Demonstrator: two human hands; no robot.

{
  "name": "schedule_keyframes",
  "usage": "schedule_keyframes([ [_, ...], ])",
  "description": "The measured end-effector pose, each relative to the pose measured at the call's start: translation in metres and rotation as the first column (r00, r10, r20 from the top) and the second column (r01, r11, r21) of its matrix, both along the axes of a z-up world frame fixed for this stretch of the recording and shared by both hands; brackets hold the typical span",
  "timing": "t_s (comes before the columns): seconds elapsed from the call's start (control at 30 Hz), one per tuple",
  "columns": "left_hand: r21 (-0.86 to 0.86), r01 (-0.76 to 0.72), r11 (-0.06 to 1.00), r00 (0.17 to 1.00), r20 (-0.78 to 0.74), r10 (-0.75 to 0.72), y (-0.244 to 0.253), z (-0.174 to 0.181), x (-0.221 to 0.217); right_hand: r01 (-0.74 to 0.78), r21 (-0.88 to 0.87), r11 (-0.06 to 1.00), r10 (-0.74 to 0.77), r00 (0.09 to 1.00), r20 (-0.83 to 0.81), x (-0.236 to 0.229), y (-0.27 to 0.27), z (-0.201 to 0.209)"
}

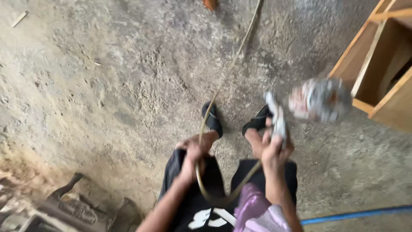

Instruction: The person applies a finish to a wooden table using a spray gun connected to an air compressor. They move around the table to cover different areas, including the legs and underside, while managing the hose.

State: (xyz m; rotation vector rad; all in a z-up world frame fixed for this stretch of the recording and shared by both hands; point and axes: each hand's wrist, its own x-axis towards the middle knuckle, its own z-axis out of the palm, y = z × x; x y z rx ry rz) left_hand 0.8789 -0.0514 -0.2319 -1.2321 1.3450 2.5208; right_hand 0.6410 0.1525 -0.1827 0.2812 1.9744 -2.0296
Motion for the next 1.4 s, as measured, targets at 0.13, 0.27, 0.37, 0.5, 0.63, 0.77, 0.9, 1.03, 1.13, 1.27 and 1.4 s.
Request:
schedule_keyframes([
  [0.13,-0.601,0.790,0.118,0.534,0.581,-0.614,-0.062,-0.001,-0.022,-0.148,0.153,0.977,0.170,0.974,-0.149,0.013,-0.009,0.053],
  [0.27,-0.439,0.891,-0.118,0.260,0.704,-0.661,-0.130,-0.079,-0.051,-0.267,0.396,0.878,0.414,0.839,-0.352,-0.043,-0.040,-0.002],
  [0.37,-0.263,0.953,-0.150,0.044,0.610,-0.791,-0.165,-0.139,-0.098,-0.323,0.433,0.841,0.501,0.766,-0.402,-0.101,-0.069,-0.070],
  [0.5,-0.315,0.948,0.050,0.189,0.432,-0.882,-0.188,-0.157,-0.129,-0.400,0.123,0.908,0.387,0.693,-0.608,-0.120,-0.077,-0.111],
  [0.63,-0.630,0.728,0.271,0.499,0.215,-0.840,-0.184,-0.143,-0.137,-0.432,0.042,0.901,0.296,0.541,-0.787,-0.118,-0.066,-0.142],
  [0.77,-0.801,0.540,0.259,0.611,0.161,-0.775,-0.166,-0.119,-0.146,-0.421,0.107,0.901,0.336,0.518,-0.787,-0.121,-0.068,-0.198],
  [0.9,-0.849,0.528,-0.018,0.677,0.434,-0.594,-0.118,-0.117,-0.154,-0.351,0.346,0.870,0.488,0.513,-0.706,-0.106,-0.054,-0.238],
  [1.03,-0.730,0.683,-0.036,0.609,0.595,-0.525,-0.086,-0.126,-0.160,-0.291,0.482,0.826,0.563,0.443,-0.698,-0.084,-0.036,-0.245],
  [1.13,-0.843,0.525,-0.118,0.650,0.486,-0.584,-0.077,-0.134,-0.163,-0.369,0.421,0.829,0.559,0.509,-0.654,-0.075,-0.033,-0.238],
  [1.27,-0.904,0.427,0.020,0.757,0.345,-0.555,-0.072,-0.129,-0.158,-0.352,0.272,0.896,0.402,0.379,-0.834,-0.073,-0.041,-0.223],
  [1.4,-0.800,0.460,0.385,0.877,0.343,-0.336,-0.065,-0.124,-0.139,-0.349,0.237,0.907,0.357,0.337,-0.871,-0.076,-0.049,-0.223],
])
